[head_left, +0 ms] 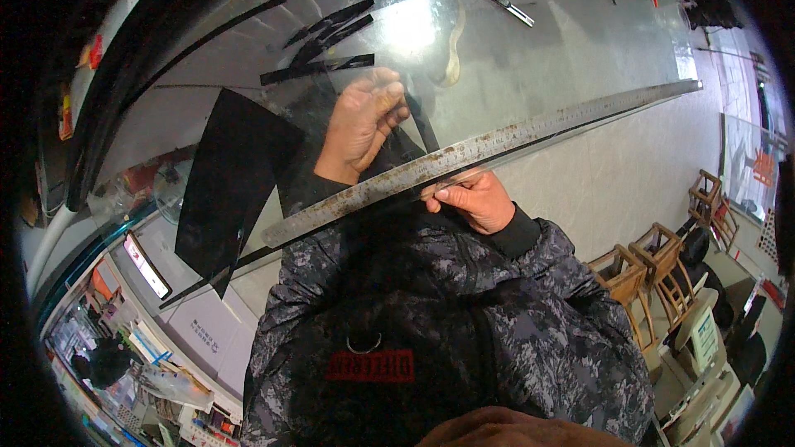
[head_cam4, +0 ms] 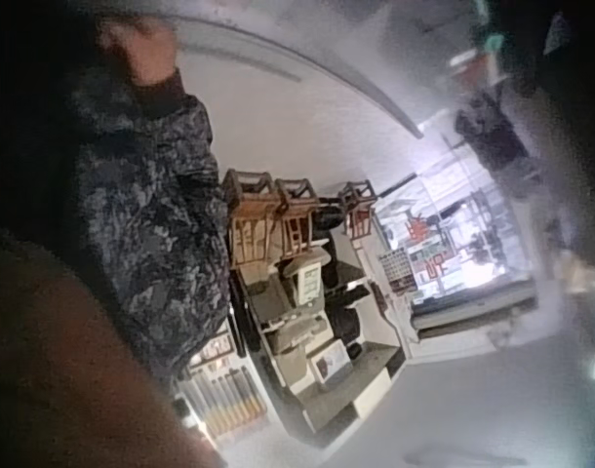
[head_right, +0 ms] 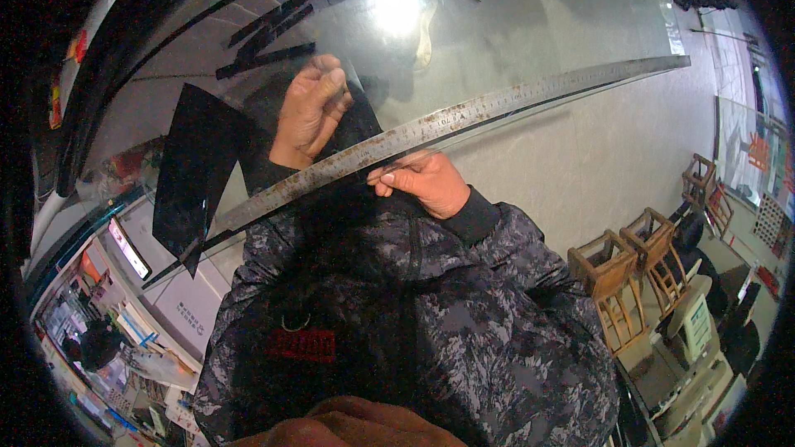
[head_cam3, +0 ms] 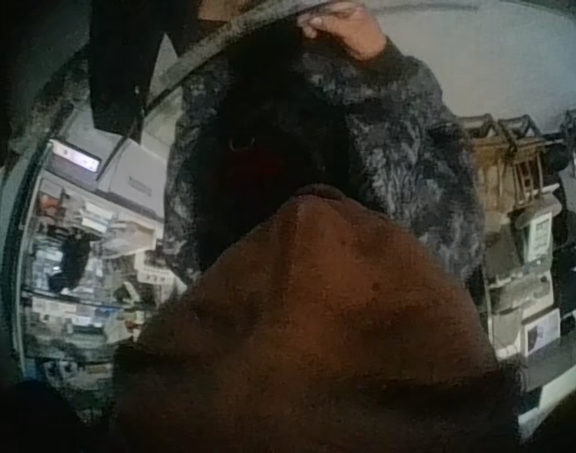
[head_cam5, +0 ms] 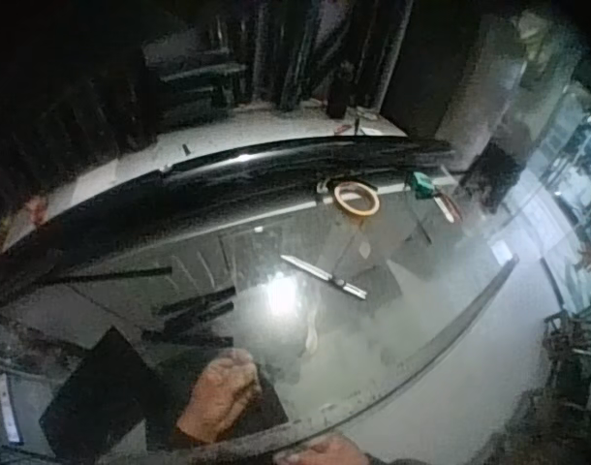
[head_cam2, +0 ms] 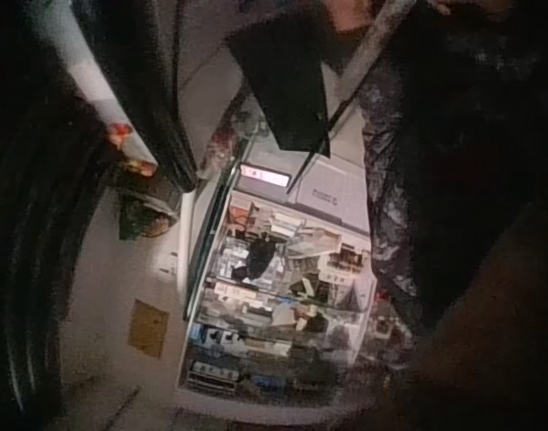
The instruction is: The person measures and cuts thin black strips on a glass table using a metal ruler and a utility knife. They repeatedly align the ruler, mark positions, and cut the material into short segments, then inspect the cut pieces.
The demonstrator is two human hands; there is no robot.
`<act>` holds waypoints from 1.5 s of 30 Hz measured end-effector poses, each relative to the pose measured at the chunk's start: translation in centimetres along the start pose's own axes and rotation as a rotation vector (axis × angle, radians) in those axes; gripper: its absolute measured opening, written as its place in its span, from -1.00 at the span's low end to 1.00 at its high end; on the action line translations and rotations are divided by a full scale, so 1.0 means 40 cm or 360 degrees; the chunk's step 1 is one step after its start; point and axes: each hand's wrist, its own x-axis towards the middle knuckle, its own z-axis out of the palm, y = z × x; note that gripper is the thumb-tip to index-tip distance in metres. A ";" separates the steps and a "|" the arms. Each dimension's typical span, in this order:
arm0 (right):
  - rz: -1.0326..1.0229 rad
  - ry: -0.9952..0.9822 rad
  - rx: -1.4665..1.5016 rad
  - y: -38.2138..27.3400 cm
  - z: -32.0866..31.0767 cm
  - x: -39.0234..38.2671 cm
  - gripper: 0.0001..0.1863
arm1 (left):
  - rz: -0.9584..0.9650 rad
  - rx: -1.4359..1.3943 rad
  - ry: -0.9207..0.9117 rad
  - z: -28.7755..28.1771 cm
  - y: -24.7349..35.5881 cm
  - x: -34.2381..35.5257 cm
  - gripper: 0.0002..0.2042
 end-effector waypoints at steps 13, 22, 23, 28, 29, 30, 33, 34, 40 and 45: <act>-0.0065 0.0002 0.0292 0.012 -0.002 0.006 -0.79 | -0.0013 -0.0031 -0.0016 0.000 0.001 0.000 -0.84; -0.0117 0.0044 0.0477 0.021 -0.001 0.007 -0.80 | 0.0028 -0.0081 -0.0033 -0.010 0.005 -0.004 -0.82; -0.0096 0.0057 0.0487 0.020 0.000 0.006 -0.79 | 0.0031 -0.0069 -0.0030 -0.010 0.007 -0.004 -0.81; -0.0036 0.0149 0.0574 0.017 0.003 0.000 -0.73 | 0.0028 -0.0109 0.0023 -0.009 0.013 -0.010 -0.79; -0.0058 0.0112 0.0585 0.018 0.002 0.002 -0.74 | 0.0045 -0.0088 0.0018 -0.009 0.015 -0.013 -0.80; -0.0065 0.0084 0.0594 0.019 0.002 0.007 -0.74 | 0.0062 -0.0077 0.0011 -0.009 0.016 -0.015 -0.80; -0.0236 0.0014 0.0177 0.010 0.000 0.015 -0.75 | 0.0080 -0.0077 -0.0001 -0.011 0.018 -0.020 -0.79; -0.0316 -0.0007 -0.0036 0.004 -0.001 0.020 -0.75 | 0.0085 -0.0102 -0.0007 -0.011 0.018 -0.021 -0.79; -0.0023 -0.0040 0.0465 -0.030 0.013 0.056 -0.69 | 0.0080 -0.0157 0.0040 -0.018 0.014 -0.022 -0.77; -0.0130 -0.0150 0.0395 -0.038 0.006 0.077 -0.58 | 0.0041 -0.0195 0.0142 -0.017 0.015 -0.020 -0.78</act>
